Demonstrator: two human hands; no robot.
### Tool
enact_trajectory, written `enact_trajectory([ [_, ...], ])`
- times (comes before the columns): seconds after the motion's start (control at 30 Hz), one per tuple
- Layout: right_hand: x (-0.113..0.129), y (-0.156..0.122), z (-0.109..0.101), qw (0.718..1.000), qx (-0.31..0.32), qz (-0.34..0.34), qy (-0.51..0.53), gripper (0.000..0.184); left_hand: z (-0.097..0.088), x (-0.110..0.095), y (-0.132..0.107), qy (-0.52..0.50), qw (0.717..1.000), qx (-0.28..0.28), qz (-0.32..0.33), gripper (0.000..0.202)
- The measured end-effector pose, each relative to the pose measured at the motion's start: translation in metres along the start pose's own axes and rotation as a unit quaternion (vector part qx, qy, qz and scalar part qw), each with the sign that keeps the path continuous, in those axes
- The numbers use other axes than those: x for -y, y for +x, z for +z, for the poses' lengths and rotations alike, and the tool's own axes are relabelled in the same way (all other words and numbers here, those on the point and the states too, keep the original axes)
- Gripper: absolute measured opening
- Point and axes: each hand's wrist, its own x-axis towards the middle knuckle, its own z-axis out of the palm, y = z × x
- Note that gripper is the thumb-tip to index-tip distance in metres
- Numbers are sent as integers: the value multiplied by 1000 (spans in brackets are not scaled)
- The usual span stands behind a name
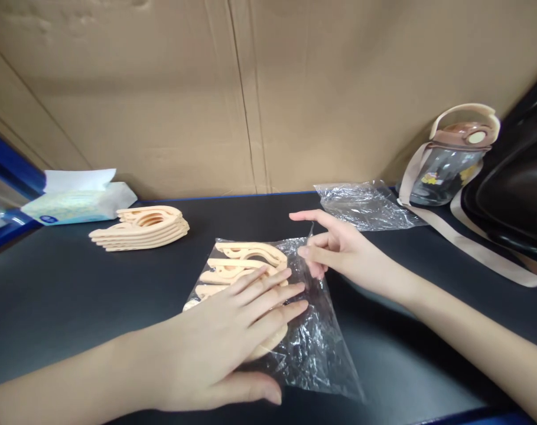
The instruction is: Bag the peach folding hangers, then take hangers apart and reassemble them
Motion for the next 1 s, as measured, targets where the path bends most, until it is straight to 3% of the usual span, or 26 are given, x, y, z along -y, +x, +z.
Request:
enact_trajectory([
  [0.17,-1,-2,9,999,3,-27,24,51,-5,1,-2,-10,1000,-17,11,78],
  [0.4,-6,-1,11,998,1,-45,37,43,-17,1,-10,6,998,-41,-44,61],
  [0.53,-7,0,15,996,-16,-55,61,37,-21,14,-3,-17,997,-37,-70,44],
  [0.7,-15,5,12,992,-77,-60,78,27,-22,33,17,31,997,-15,-74,48],
  [0.83,-26,10,7,993,-91,13,73,46,-17,41,25,46,997,-13,-56,53],
  [1.0,-22,10,8,990,-29,123,62,43,-14,44,25,41,997,-3,-65,54],
])
